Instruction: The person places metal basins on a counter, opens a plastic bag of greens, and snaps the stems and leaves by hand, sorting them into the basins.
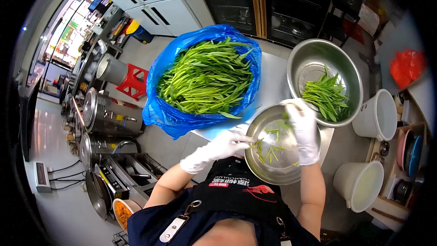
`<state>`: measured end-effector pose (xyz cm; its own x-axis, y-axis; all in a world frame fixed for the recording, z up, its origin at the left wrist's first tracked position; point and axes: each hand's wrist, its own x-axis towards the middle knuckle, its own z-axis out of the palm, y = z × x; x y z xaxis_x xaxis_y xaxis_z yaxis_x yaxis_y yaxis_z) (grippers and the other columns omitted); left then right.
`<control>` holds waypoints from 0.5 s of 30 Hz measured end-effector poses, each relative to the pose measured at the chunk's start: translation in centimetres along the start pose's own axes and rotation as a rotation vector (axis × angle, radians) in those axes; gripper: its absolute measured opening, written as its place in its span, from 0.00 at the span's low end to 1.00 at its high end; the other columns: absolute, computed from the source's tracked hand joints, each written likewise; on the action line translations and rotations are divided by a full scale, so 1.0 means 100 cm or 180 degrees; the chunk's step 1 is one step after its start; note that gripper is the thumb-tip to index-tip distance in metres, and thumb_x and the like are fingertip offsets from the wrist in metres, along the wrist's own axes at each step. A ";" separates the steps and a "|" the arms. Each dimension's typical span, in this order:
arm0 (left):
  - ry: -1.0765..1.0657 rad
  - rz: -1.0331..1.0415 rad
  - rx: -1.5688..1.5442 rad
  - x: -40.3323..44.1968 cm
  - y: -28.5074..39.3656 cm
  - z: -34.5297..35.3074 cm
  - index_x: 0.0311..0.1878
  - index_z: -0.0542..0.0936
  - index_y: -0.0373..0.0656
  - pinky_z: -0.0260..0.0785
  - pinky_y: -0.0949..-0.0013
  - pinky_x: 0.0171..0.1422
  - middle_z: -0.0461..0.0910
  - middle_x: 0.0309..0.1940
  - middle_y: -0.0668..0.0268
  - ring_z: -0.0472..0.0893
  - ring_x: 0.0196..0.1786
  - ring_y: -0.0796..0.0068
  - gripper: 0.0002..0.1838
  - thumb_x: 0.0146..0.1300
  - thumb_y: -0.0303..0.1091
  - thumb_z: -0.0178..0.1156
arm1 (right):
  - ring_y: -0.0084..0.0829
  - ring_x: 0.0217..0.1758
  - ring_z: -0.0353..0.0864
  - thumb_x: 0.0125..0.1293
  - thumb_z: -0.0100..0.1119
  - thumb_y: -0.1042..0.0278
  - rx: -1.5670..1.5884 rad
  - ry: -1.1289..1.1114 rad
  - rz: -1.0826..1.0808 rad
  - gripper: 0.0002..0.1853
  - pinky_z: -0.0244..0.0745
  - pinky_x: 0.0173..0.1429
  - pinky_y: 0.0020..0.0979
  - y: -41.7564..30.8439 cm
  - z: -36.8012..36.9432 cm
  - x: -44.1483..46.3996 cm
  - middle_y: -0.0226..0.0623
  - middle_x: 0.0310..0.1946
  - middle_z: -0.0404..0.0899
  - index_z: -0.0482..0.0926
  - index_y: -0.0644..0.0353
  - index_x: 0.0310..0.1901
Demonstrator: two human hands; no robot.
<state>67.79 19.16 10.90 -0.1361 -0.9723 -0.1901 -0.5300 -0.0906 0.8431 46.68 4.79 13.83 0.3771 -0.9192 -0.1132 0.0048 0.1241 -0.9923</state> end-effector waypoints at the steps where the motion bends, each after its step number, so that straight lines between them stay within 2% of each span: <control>1: 0.0149 0.0225 0.0683 0.004 0.001 0.008 0.49 0.86 0.45 0.73 0.62 0.50 0.85 0.38 0.58 0.83 0.44 0.62 0.13 0.62 0.36 0.63 | 0.11 0.25 0.63 0.68 0.56 0.74 -0.0047 0.0136 -0.0395 0.06 0.58 0.28 0.16 0.002 -0.012 0.004 0.23 0.28 0.73 0.83 0.62 0.40; 2: 0.0398 0.0567 0.0785 0.011 -0.018 0.018 0.45 0.86 0.47 0.74 0.60 0.48 0.84 0.34 0.57 0.82 0.41 0.58 0.12 0.60 0.38 0.64 | 0.10 0.24 0.59 0.68 0.55 0.74 -0.0066 0.0254 -0.0310 0.06 0.54 0.27 0.17 0.010 -0.028 0.007 0.21 0.28 0.71 0.83 0.62 0.40; 5: 0.0895 0.0760 0.1373 0.016 -0.011 -0.027 0.40 0.86 0.45 0.74 0.60 0.43 0.82 0.31 0.57 0.82 0.36 0.58 0.09 0.60 0.37 0.64 | 0.09 0.23 0.60 0.71 0.53 0.71 0.0093 0.0282 -0.0216 0.08 0.54 0.27 0.15 0.010 -0.045 0.005 0.24 0.31 0.77 0.81 0.63 0.40; 7: 0.2214 0.0175 0.1434 0.016 -0.017 -0.072 0.38 0.85 0.43 0.73 0.61 0.40 0.80 0.27 0.57 0.81 0.33 0.58 0.07 0.61 0.34 0.63 | 0.11 0.23 0.63 0.73 0.51 0.70 0.0302 0.0093 -0.0204 0.08 0.58 0.28 0.15 0.025 -0.052 0.004 0.30 0.33 0.81 0.78 0.62 0.39; 8: 0.2780 0.0282 0.1456 0.015 -0.018 -0.104 0.39 0.85 0.41 0.73 0.62 0.39 0.79 0.26 0.56 0.80 0.32 0.58 0.06 0.61 0.30 0.61 | 0.12 0.24 0.64 0.73 0.51 0.69 0.0428 0.0022 -0.0192 0.08 0.58 0.29 0.15 0.032 -0.051 0.003 0.31 0.33 0.81 0.78 0.62 0.39; 10: 0.3806 0.0548 0.2181 0.020 -0.055 -0.165 0.38 0.85 0.40 0.74 0.62 0.41 0.82 0.29 0.57 0.81 0.34 0.58 0.06 0.60 0.25 0.61 | 0.14 0.25 0.66 0.74 0.51 0.67 0.0569 -0.0134 -0.0224 0.08 0.61 0.32 0.17 0.043 -0.048 0.003 0.32 0.33 0.80 0.77 0.61 0.39; 11: 0.3717 0.0009 0.2298 0.016 -0.062 -0.187 0.37 0.86 0.41 0.75 0.63 0.43 0.83 0.32 0.58 0.83 0.37 0.58 0.07 0.61 0.26 0.59 | 0.15 0.26 0.68 0.74 0.51 0.65 0.0636 -0.0203 -0.0320 0.09 0.63 0.33 0.18 0.052 -0.045 0.004 0.32 0.33 0.81 0.77 0.61 0.38; 12: 0.3336 -0.0530 0.2602 0.016 -0.082 -0.210 0.36 0.87 0.43 0.75 0.64 0.44 0.84 0.33 0.58 0.84 0.39 0.58 0.07 0.61 0.28 0.59 | 0.16 0.27 0.69 0.74 0.52 0.64 0.0630 -0.0232 -0.0345 0.10 0.64 0.34 0.18 0.055 -0.041 0.005 0.32 0.33 0.81 0.77 0.61 0.39; 15: 0.2321 -0.0765 0.2338 0.024 -0.106 -0.241 0.38 0.87 0.42 0.76 0.66 0.47 0.85 0.36 0.56 0.85 0.40 0.58 0.09 0.56 0.32 0.63 | 0.19 0.33 0.74 0.73 0.53 0.63 0.0694 -0.0345 -0.0191 0.10 0.67 0.41 0.21 0.051 -0.027 0.003 0.32 0.33 0.80 0.76 0.61 0.39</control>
<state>93.28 12.62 13.68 0.4450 -0.8624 0.2415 -0.8849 -0.3819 0.2667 44.34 4.16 8.55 0.4671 -0.8834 -0.0366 0.2253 0.1590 -0.9612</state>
